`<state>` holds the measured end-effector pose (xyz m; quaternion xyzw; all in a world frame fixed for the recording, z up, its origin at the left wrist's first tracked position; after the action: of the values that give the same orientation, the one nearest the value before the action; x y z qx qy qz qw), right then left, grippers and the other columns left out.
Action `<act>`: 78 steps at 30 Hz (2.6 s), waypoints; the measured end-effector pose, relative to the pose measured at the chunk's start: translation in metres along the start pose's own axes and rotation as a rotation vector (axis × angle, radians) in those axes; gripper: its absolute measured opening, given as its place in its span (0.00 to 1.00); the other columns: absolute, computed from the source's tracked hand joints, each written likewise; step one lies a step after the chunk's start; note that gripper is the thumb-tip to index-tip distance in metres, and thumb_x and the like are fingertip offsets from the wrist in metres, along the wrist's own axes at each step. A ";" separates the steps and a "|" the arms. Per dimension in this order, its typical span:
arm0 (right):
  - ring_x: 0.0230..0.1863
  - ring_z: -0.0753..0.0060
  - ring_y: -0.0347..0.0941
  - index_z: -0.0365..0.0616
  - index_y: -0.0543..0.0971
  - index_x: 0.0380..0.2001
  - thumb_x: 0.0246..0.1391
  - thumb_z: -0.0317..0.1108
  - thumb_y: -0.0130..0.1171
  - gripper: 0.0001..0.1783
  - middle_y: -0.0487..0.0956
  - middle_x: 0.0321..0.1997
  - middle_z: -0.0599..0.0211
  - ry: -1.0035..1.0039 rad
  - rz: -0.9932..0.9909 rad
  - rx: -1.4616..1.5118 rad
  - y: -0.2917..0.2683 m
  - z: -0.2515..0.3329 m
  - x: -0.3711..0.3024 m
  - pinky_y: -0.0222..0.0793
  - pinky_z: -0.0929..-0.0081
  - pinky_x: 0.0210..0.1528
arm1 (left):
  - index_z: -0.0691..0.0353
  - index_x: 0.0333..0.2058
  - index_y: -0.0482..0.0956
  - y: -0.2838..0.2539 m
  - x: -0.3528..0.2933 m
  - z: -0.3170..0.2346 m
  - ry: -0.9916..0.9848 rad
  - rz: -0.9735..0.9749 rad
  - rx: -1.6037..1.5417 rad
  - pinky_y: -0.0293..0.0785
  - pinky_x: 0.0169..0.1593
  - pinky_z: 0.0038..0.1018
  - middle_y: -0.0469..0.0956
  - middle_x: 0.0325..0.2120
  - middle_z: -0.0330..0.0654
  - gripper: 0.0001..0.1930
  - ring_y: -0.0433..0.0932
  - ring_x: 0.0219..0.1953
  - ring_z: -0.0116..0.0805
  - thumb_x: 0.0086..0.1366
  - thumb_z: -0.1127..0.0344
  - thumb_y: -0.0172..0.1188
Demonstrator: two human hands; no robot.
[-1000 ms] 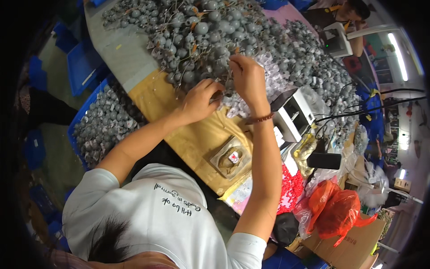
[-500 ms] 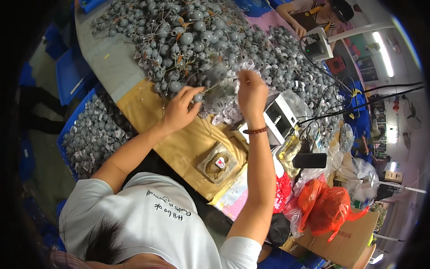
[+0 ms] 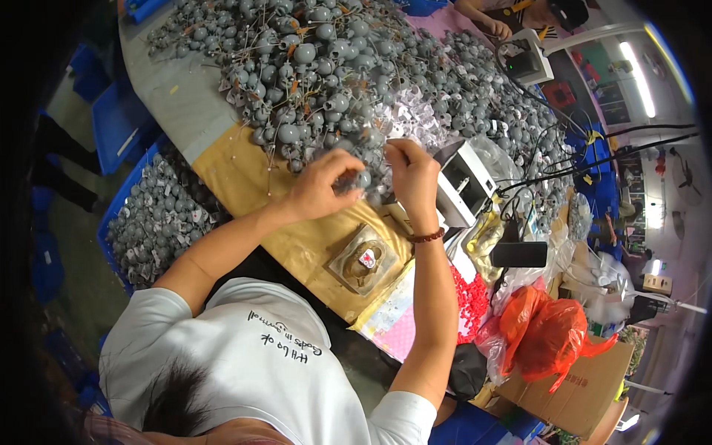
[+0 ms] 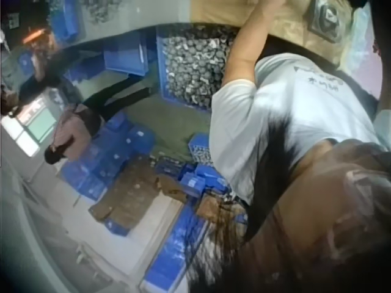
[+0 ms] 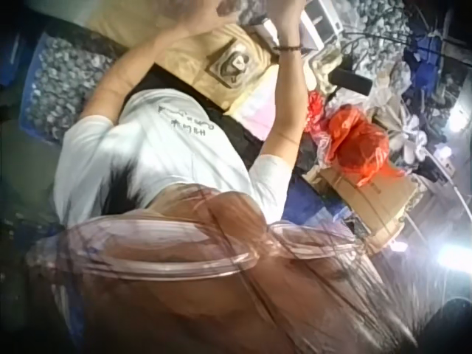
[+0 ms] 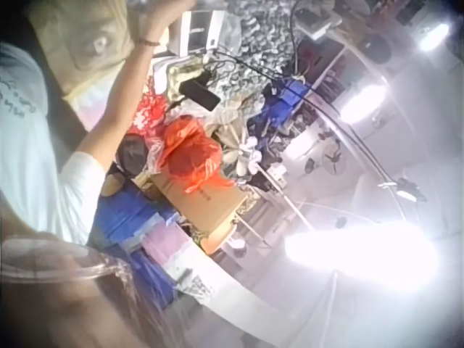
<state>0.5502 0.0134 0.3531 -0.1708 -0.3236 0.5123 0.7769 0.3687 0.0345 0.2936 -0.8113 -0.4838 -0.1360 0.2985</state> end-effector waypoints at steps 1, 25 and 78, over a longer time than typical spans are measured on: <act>0.29 0.74 0.80 0.36 0.83 0.35 0.56 0.27 0.62 0.05 0.84 0.30 0.56 0.044 -0.052 0.047 -0.002 0.000 -0.002 0.74 0.77 0.37 | 0.58 0.43 0.76 0.006 -0.003 -0.004 0.007 0.042 0.038 0.78 0.39 0.30 0.75 0.37 0.40 0.17 0.81 0.37 0.35 0.53 0.68 0.67; 0.31 0.78 0.78 0.35 0.82 0.35 0.60 0.28 0.60 0.06 0.83 0.30 0.65 0.028 -0.211 0.074 -0.019 -0.038 -0.030 0.72 0.80 0.37 | 0.63 0.38 0.76 -0.072 -0.051 0.064 -0.144 -0.252 0.008 0.76 0.36 0.26 0.75 0.35 0.40 0.08 0.78 0.33 0.31 0.59 0.76 0.62; 0.20 0.90 0.64 0.36 0.81 0.39 0.63 0.32 0.61 0.09 0.84 0.31 0.65 0.159 -0.345 0.515 -0.079 -0.016 -0.059 0.56 0.89 0.21 | 0.59 0.53 0.68 0.019 0.049 0.014 -0.130 0.269 -0.058 0.74 0.35 0.29 0.77 0.42 0.46 0.22 0.76 0.30 0.29 0.60 0.71 0.61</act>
<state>0.5993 -0.0719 0.3690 0.0492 -0.1457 0.4231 0.8929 0.4086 0.0710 0.3006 -0.8842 -0.3851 -0.0560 0.2583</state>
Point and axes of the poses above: each hand's wrist, its own x-axis towards the middle knuckle, its own y-axis out of the palm, z = x × y, the point moved 3 cm from there along x, towards the middle knuckle
